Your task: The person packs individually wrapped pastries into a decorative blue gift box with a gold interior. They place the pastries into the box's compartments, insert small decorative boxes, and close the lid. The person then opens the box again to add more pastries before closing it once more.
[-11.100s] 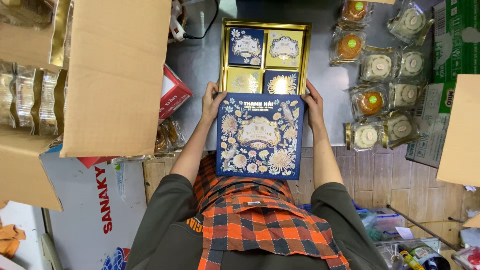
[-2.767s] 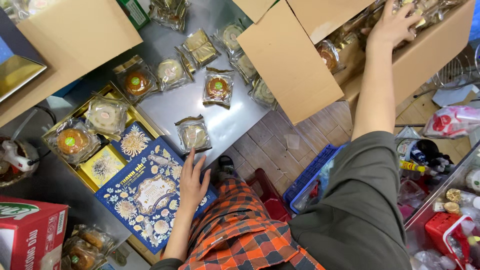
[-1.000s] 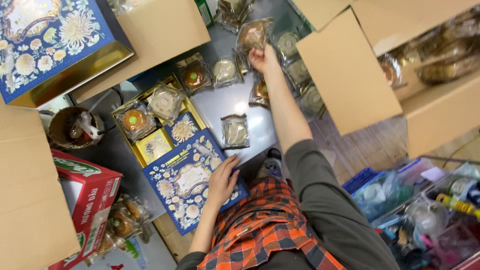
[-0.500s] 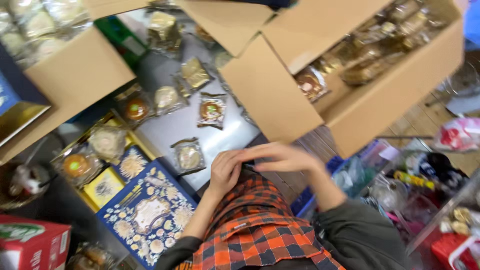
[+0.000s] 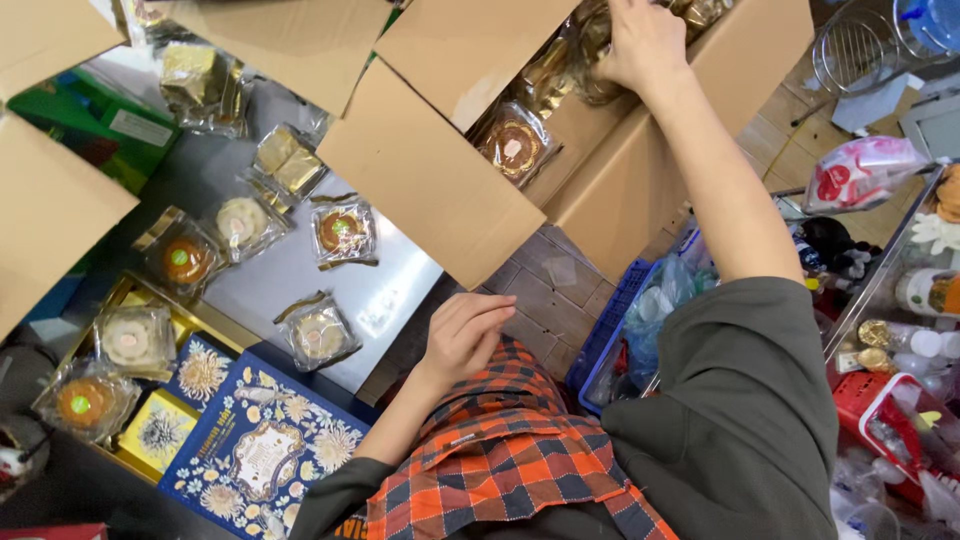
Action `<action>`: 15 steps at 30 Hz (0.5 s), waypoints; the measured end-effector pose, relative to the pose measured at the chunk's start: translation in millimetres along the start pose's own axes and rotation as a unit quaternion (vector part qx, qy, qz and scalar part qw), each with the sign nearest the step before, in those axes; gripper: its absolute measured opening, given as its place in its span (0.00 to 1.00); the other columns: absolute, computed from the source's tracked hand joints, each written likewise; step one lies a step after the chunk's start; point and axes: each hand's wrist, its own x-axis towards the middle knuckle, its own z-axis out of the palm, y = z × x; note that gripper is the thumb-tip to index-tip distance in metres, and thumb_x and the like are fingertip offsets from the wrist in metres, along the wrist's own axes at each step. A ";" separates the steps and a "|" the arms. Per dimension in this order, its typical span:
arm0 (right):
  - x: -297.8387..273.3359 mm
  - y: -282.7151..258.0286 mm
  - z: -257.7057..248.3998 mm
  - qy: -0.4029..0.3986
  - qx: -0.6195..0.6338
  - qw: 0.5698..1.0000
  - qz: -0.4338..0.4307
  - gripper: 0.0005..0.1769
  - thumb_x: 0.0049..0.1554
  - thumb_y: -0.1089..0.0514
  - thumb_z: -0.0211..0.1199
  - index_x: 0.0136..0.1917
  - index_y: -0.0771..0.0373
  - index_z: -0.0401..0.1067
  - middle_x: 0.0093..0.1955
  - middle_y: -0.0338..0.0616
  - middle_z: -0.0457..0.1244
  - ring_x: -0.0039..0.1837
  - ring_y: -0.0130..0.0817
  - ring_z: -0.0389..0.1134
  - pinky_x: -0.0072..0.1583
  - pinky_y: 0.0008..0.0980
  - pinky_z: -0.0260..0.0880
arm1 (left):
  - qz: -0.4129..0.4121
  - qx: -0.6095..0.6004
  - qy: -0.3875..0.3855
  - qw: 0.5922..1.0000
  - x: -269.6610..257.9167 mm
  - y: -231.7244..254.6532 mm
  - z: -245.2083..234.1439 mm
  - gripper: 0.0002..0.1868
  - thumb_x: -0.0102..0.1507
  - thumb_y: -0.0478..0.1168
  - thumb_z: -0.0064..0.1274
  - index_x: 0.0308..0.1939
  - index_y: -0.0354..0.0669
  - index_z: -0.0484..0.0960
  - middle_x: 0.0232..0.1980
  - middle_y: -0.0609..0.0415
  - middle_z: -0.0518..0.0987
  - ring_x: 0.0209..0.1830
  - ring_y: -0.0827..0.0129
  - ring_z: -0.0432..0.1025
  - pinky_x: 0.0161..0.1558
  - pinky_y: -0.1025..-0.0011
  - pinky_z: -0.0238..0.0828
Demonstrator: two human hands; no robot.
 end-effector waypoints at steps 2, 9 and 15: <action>-7.4 10.9 -3.5 -0.020 0.026 0.999 -0.017 0.56 0.41 0.43 0.81 0.75 0.61 0.59 0.67 0.61 0.59 0.56 0.64 0.69 0.54 0.58 0.72 | -0.015 0.006 0.004 1.000 -2.1 -1.6 -2.1 0.13 0.60 0.25 0.58 0.48 0.36 0.80 0.51 0.47 0.83 0.42 0.57 0.79 0.43 0.65 0.76; -15.3 21.5 -31.5 0.019 -0.222 0.956 -0.193 0.76 0.22 0.39 0.83 0.79 0.65 0.58 0.69 0.45 0.61 0.68 0.41 0.63 0.67 0.44 0.64 | -0.052 0.027 0.000 0.998 -3.7 -2.0 -0.5 0.12 0.61 0.26 0.58 0.48 0.37 0.80 0.52 0.47 0.83 0.44 0.58 0.79 0.45 0.65 0.76; 11.0 26.3 -29.5 0.010 -0.187 0.951 -0.247 0.62 0.23 0.34 0.84 0.64 0.63 0.65 0.71 0.47 0.60 0.73 0.45 0.61 0.71 0.42 0.63 | -0.042 0.032 -0.011 0.999 -2.6 -2.0 10.3 0.12 0.61 0.27 0.58 0.48 0.37 0.81 0.52 0.48 0.83 0.44 0.58 0.79 0.45 0.65 0.76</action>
